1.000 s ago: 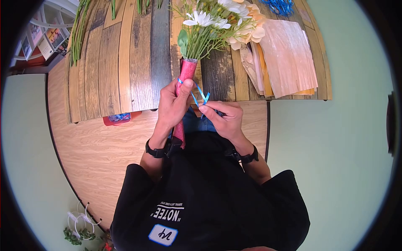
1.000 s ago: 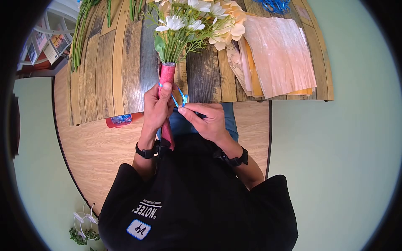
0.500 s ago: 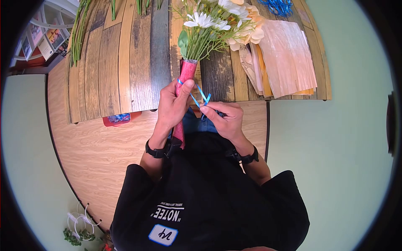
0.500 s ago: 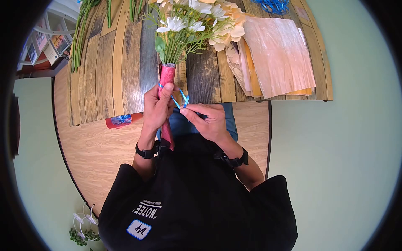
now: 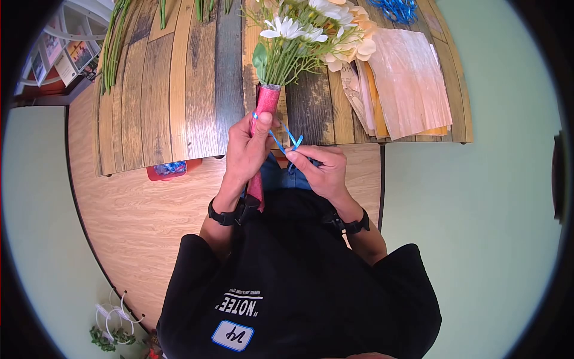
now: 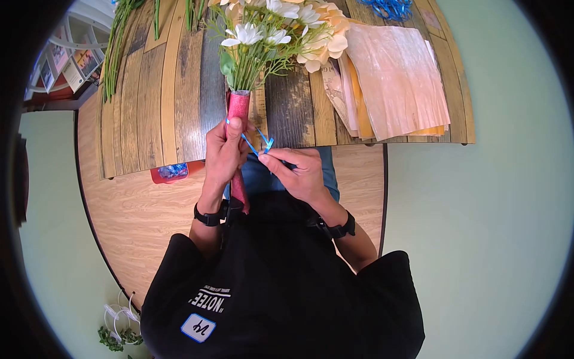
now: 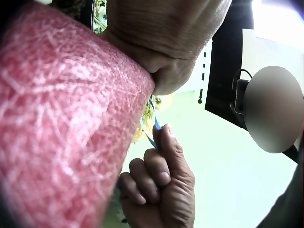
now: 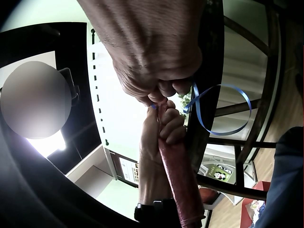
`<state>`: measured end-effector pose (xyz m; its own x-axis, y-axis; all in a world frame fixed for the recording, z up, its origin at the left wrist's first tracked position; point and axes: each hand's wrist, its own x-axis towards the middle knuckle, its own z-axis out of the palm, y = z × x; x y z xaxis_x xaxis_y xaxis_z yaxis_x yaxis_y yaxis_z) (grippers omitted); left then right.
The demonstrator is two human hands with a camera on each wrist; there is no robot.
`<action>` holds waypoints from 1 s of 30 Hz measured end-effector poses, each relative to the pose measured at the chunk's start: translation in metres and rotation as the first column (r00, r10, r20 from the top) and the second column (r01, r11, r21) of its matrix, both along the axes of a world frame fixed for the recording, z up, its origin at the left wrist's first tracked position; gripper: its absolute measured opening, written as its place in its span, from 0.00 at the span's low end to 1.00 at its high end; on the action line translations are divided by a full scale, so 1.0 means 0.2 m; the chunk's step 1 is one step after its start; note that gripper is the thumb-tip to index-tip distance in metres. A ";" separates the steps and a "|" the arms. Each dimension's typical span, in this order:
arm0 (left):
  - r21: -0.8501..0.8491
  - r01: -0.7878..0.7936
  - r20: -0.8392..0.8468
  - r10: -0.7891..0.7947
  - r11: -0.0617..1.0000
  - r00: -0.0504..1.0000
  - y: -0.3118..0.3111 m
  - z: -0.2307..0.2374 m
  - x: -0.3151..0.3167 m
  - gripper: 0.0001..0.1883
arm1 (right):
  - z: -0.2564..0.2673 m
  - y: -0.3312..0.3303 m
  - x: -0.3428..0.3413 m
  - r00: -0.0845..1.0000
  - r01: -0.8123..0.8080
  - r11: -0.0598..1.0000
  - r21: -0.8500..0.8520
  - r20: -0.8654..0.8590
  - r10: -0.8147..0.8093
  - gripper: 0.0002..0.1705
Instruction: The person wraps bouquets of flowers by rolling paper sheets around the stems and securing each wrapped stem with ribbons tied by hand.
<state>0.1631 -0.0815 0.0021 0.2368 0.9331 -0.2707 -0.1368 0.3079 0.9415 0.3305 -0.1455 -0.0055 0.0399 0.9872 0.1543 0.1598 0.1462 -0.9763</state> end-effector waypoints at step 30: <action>0.198 0.084 -0.327 -0.015 0.976 0.945 -0.04 -0.05 0.01 0.21 | 0.47 0.19 0.36 0.972 -0.104 0.949 -0.296 0.173 0.161 0.11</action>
